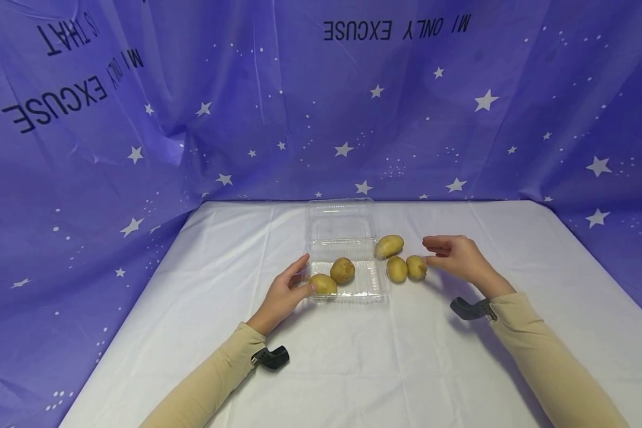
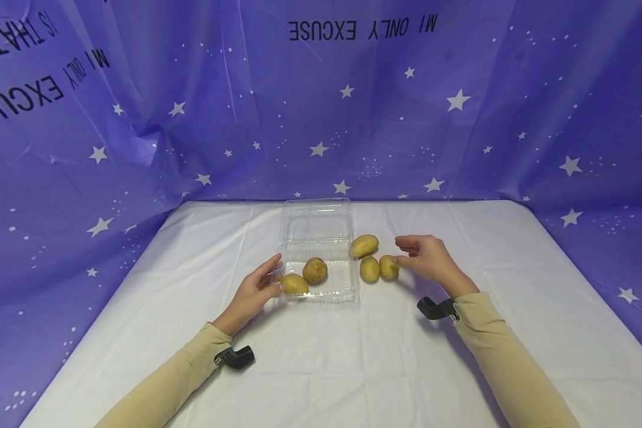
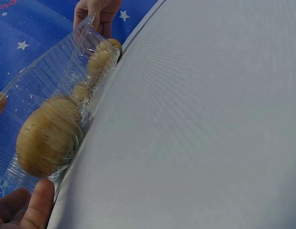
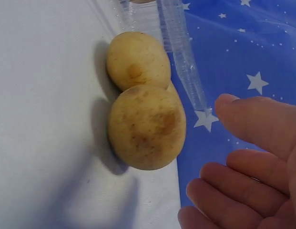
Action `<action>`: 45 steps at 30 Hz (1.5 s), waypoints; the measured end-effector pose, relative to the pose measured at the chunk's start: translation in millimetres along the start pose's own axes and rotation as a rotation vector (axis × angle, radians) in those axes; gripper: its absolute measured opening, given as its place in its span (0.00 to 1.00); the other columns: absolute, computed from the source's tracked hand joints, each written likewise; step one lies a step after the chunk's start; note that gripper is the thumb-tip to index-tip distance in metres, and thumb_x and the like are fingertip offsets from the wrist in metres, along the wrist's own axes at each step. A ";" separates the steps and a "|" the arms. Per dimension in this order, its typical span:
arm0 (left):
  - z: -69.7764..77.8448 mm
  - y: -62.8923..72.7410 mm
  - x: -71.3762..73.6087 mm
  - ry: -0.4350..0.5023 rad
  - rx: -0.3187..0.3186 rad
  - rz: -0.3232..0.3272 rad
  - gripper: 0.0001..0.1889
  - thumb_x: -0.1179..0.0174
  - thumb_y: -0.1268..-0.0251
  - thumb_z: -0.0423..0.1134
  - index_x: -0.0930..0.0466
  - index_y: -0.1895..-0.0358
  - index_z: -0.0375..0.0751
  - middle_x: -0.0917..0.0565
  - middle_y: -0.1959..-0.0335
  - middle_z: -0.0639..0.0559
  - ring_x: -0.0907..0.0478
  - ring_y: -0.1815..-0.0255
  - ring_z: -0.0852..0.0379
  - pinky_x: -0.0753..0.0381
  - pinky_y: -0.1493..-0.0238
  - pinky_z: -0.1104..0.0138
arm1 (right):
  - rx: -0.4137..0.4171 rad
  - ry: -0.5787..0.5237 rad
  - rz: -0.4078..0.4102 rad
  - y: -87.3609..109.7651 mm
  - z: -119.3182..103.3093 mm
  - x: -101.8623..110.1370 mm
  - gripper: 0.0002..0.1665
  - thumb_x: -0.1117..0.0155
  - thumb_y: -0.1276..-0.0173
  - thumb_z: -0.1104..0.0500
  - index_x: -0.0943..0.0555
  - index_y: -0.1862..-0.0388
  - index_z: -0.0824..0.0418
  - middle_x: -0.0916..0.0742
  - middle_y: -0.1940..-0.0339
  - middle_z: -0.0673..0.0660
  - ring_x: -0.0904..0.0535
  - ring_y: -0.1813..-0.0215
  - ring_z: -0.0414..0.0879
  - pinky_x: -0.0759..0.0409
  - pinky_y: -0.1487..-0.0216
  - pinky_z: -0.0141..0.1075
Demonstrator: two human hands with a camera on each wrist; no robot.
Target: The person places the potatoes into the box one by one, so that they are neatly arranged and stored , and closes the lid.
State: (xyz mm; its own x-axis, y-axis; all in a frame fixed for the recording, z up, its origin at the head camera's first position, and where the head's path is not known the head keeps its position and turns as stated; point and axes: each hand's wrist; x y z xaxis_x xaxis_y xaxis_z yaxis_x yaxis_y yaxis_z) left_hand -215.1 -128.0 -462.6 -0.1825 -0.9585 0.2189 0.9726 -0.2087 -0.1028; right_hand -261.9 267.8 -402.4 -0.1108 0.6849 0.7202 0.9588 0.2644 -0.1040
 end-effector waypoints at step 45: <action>-0.8 -1.0 1.5 -0.015 -0.016 -0.010 0.39 0.38 0.38 0.31 0.40 0.21 0.35 0.37 0.21 0.34 0.29 0.28 0.32 0.23 0.34 0.53 | 0.051 0.108 -0.013 2.0 19.5 -33.3 0.35 0.22 0.42 0.57 0.20 0.38 0.73 0.14 0.42 0.71 0.16 0.40 0.64 0.21 0.37 0.56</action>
State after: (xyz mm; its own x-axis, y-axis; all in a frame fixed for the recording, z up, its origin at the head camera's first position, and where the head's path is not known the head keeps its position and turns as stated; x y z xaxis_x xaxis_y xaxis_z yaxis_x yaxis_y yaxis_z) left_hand -216.4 -129.3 -463.0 -0.1903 -0.9533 0.2344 0.9683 -0.2217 -0.1155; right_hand -261.5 258.8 -440.0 -0.0914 0.6046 0.7913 0.9425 0.3090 -0.1273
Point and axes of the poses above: each hand's wrist, its own y-axis away from the middle knuckle, its own x-axis out of the back of the hand, z = x × y
